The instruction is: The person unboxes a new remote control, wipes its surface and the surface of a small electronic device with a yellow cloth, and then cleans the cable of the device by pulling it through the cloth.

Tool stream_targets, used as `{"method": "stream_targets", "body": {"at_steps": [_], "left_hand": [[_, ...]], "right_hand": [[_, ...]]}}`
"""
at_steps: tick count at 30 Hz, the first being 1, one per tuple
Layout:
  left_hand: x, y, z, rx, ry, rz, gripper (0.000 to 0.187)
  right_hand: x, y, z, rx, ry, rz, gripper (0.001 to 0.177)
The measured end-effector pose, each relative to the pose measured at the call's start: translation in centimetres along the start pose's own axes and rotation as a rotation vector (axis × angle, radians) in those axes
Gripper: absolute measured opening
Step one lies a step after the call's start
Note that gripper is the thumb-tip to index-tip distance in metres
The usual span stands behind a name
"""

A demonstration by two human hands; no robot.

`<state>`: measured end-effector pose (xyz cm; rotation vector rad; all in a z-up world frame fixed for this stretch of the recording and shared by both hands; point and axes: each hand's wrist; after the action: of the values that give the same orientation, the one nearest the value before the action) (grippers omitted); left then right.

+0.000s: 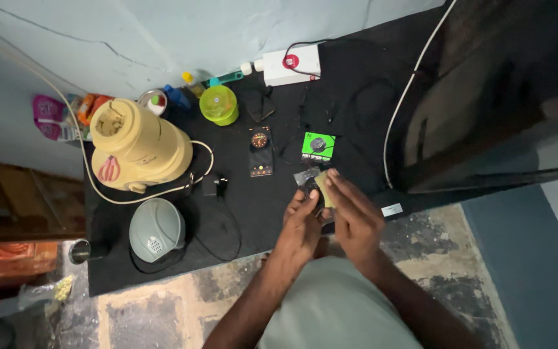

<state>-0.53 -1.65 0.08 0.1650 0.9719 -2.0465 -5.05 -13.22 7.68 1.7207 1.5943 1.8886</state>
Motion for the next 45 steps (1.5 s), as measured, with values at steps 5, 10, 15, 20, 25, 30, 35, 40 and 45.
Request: {"method": "stream_targets", "body": {"at_steps": [5, 10, 15, 20, 25, 30, 35, 40, 45], "left_hand": [[1.5, 0.8, -0.8, 0.062, -0.068, 0.034, 0.013], [0.9, 0.6, -0.4, -0.014, -0.056, -0.018, 0.022], [0.0, 0.2, 0.8, 0.026, 0.239, 0.321, 0.035], [-0.4, -0.3, 0.2, 0.087, -0.001, 0.108, 0.036], [-0.7, -0.9, -1.1, 0.073, 0.095, 0.077, 0.043], [-0.9, -1.1, -3.2, 0.082, 0.198, 0.003, 0.062], [0.1, -0.5, -4.9, 0.037, 0.253, -0.08, 0.084], [0.7, -1.7, -4.7, 0.037, 0.279, -0.08, 0.103], [-0.8, -4.0, -2.4, 0.049, 0.149, -0.212, 0.103]], "right_hand": [[0.4, -1.5, -1.0, 0.004, -0.031, -0.074, 0.027], [0.1, -3.6, -2.5, 0.064, -0.002, -0.114, 0.028], [-2.2, -6.1, -3.5, 0.066, 0.244, 0.283, 0.034], [-4.7, -5.6, -4.2, -0.044, 0.307, 0.941, 0.035], [-6.6, -6.8, -3.3, -0.171, 0.688, 1.284, 0.029], [-8.1, -9.7, -3.8, -0.067, 0.619, 1.31, 0.043], [-7.0, -9.1, -3.7, -0.071, 0.604, 1.374, 0.033], [-1.7, -6.1, -3.7, 0.143, 0.03, 0.568, 0.024], [2.8, -3.4, -1.5, 0.385, -0.128, -0.028, 0.039]]}}
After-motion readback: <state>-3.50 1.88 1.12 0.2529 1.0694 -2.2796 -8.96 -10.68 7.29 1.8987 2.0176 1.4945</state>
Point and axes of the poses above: each hand's wrist, its own y-axis towards the middle knuckle, its own z-axis out of the palm, x = y × z, and after that the axes turned 14 degrees about -x, right-handed
